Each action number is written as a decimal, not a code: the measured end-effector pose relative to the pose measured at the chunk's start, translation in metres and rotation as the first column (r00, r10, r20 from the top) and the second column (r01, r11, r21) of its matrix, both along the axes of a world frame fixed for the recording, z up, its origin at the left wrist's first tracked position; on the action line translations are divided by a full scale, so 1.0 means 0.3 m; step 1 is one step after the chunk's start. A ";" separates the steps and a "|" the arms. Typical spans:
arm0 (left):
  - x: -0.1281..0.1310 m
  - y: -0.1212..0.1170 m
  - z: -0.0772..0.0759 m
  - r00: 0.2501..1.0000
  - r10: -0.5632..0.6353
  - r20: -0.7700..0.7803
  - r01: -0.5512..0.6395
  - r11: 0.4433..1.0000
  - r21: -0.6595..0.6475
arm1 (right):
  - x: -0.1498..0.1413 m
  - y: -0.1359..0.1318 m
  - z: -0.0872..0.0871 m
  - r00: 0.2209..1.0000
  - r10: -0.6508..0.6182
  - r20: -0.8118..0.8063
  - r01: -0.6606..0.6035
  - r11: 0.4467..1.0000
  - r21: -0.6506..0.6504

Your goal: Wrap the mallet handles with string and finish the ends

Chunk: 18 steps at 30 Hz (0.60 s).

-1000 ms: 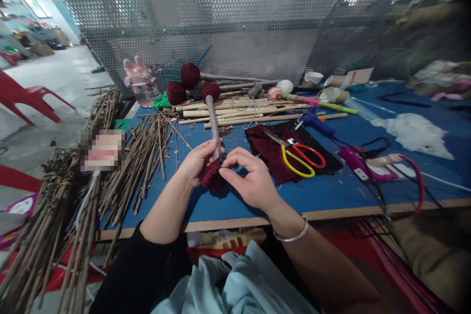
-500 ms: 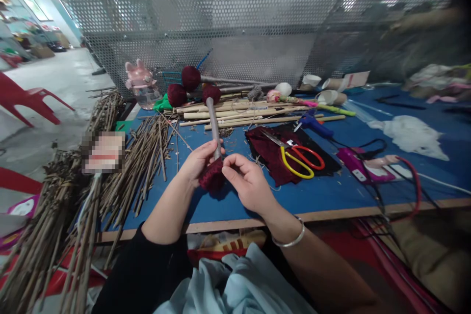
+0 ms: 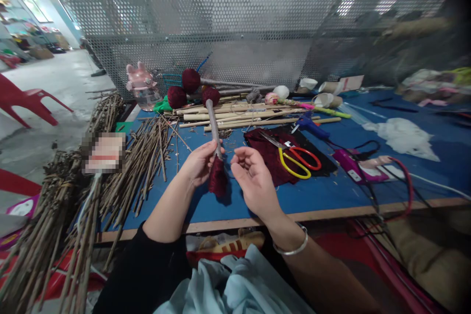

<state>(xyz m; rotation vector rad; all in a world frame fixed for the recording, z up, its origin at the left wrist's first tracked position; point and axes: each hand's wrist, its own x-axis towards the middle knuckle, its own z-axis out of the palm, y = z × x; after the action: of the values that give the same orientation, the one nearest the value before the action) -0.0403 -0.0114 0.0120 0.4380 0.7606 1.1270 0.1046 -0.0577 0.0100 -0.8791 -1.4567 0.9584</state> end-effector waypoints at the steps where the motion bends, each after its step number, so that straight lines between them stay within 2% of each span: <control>1: 0.000 0.000 0.001 1.000 0.003 -0.012 -0.002 1.000 0.027 | 0.009 -0.018 0.003 0.998 -0.058 0.034 0.056 0.997 0.058; 3: 0.001 0.000 0.001 1.000 -0.001 -0.031 0.002 0.998 0.059 | 0.022 -0.051 0.009 0.979 -0.125 0.160 0.096 0.979 0.178; 6: 0.005 0.002 -0.004 0.999 -0.003 -0.042 0.006 0.997 0.075 | 0.022 -0.073 0.008 0.924 -0.159 0.348 0.036 0.942 0.335; 9: 0.009 0.004 -0.006 0.999 0.009 -0.038 -0.006 0.998 0.070 | 0.006 -0.049 -0.008 0.882 -0.246 0.401 0.041 0.889 0.456; 13: 0.013 0.003 -0.001 0.996 0.045 -0.077 -0.040 0.997 0.066 | -0.021 -0.003 -0.031 0.861 -0.281 0.424 0.030 0.860 0.510; 18: 0.015 -0.004 0.002 0.990 0.058 -0.126 -0.045 0.994 0.104 | -0.046 0.005 -0.039 0.835 -0.356 0.421 0.078 0.833 0.548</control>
<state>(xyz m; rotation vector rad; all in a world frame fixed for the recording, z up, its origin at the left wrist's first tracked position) -0.0358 -0.0125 0.0127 0.5834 0.8342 1.1970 0.0908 -0.0563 -0.0016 -0.9067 -1.8848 0.1143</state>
